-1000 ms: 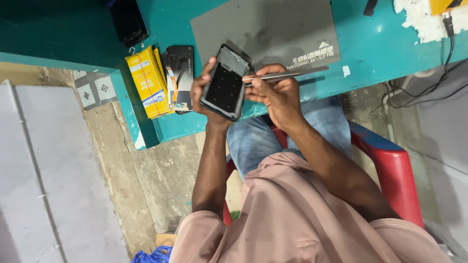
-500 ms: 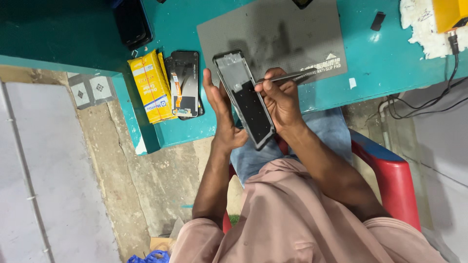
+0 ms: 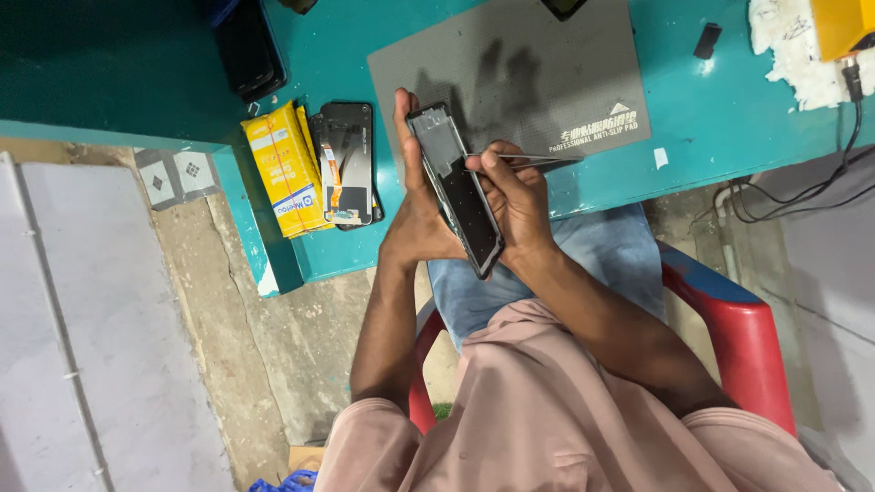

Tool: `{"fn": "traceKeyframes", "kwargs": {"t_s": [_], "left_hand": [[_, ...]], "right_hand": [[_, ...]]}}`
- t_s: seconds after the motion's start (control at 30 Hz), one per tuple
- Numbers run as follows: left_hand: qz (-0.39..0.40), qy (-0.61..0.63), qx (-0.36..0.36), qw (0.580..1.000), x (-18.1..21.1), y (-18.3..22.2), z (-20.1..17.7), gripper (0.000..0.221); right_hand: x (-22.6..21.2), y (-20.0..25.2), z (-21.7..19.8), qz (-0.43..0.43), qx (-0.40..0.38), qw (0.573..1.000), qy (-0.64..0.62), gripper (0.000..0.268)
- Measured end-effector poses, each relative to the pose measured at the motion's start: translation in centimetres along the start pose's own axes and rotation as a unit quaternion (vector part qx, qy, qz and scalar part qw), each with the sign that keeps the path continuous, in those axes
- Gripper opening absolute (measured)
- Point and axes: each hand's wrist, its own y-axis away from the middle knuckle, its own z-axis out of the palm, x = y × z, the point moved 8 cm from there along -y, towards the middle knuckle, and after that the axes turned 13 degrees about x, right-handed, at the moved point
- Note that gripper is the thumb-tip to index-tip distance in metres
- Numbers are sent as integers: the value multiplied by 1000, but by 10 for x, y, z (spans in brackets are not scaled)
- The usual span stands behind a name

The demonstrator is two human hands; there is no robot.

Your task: The person uses a metal tool to pry and separate the screen assembly from the frame of a disassembled smartphone. They work on the edges of the device, carefully lifting the screen to detach it from the main body.

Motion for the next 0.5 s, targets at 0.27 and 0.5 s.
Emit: {"fn": "traceKeyframes", "kwargs": {"t_s": [0.27, 0.5], "left_hand": [[-29, 23, -43, 998, -10, 9, 7, 161], [-16, 53, -53, 997, -6, 14, 2, 170]], "right_hand": [[-5, 7, 4, -35, 38, 998, 21, 18], [-10, 12, 9, -49, 50, 996, 55, 20]]}}
